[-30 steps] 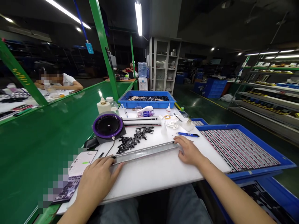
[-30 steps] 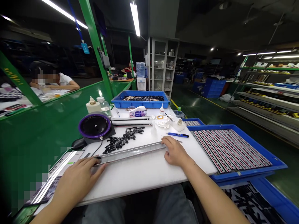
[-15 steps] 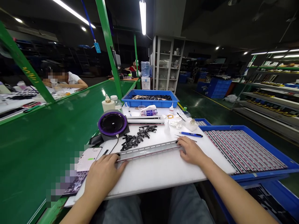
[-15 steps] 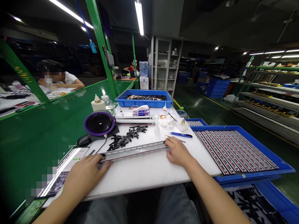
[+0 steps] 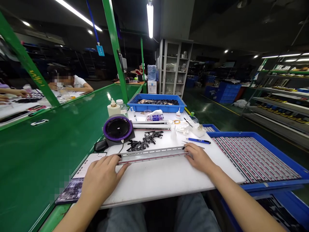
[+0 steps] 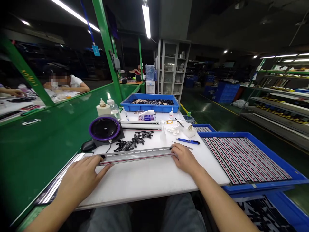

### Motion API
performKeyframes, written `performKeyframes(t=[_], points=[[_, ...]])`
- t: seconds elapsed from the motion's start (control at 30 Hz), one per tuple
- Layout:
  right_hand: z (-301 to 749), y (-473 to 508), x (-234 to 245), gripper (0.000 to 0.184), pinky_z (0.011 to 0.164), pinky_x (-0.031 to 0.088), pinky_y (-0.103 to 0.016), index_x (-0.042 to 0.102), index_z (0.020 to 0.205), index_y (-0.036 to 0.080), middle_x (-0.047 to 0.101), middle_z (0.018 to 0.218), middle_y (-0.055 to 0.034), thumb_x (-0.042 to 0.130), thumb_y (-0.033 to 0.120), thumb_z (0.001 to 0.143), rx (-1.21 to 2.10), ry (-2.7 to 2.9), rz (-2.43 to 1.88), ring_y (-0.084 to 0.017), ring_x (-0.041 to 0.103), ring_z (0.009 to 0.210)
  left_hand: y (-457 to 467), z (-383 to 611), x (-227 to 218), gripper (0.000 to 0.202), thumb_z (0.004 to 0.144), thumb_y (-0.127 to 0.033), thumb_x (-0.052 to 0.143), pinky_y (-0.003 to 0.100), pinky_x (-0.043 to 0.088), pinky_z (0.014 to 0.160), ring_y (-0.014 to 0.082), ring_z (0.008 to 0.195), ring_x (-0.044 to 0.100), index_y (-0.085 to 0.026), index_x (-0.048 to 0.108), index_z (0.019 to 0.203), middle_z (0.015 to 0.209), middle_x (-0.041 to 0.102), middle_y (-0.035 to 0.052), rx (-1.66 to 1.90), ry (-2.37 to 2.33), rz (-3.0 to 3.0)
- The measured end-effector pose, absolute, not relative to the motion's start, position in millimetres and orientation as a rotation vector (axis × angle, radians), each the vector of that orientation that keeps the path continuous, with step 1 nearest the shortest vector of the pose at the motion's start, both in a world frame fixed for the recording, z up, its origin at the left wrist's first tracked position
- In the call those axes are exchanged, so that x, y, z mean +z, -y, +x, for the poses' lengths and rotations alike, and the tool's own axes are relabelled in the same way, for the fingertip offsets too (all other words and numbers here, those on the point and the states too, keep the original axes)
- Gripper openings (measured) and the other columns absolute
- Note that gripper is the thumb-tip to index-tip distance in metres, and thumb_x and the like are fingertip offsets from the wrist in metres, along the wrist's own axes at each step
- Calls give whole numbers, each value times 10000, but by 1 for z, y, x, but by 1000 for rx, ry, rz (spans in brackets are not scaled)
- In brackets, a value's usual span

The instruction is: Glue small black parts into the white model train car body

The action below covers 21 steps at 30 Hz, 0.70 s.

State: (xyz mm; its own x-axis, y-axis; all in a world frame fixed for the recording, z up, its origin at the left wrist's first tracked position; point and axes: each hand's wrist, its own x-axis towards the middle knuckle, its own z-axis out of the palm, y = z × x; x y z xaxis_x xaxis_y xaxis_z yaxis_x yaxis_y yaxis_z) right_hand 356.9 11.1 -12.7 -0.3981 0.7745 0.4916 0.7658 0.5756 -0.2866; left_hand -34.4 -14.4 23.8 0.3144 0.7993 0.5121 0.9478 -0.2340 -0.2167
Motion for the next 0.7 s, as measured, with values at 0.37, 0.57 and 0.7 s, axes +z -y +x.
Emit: performKeyframes(t=[0.37,0.57,0.7], points=[[361,-14,-17,130,904,494,-410,575,835,208,612,1141,-74,537,86,856,36,2209,-1262,-232,585,1058,9,-36,6,371,923,-517,433,404,403,757,292,841,628,-182,565,834,872,674,101,-436,1529,-2126],[360,-15,-19,159,905,485,-411,590,846,209,626,1140,-68,540,58,839,-18,2187,-1225,-227,593,1036,16,-36,3,315,876,-483,504,456,426,840,349,1071,579,-185,596,837,1161,649,151,-499,1505,-2146],[356,-13,-15,221,930,470,-426,585,912,208,628,1143,-73,532,18,812,-17,2166,-1205,-236,579,1077,26,-20,11,284,833,-467,562,522,393,945,386,1220,489,-192,616,877,1349,551,156,-543,1395,-2183]])
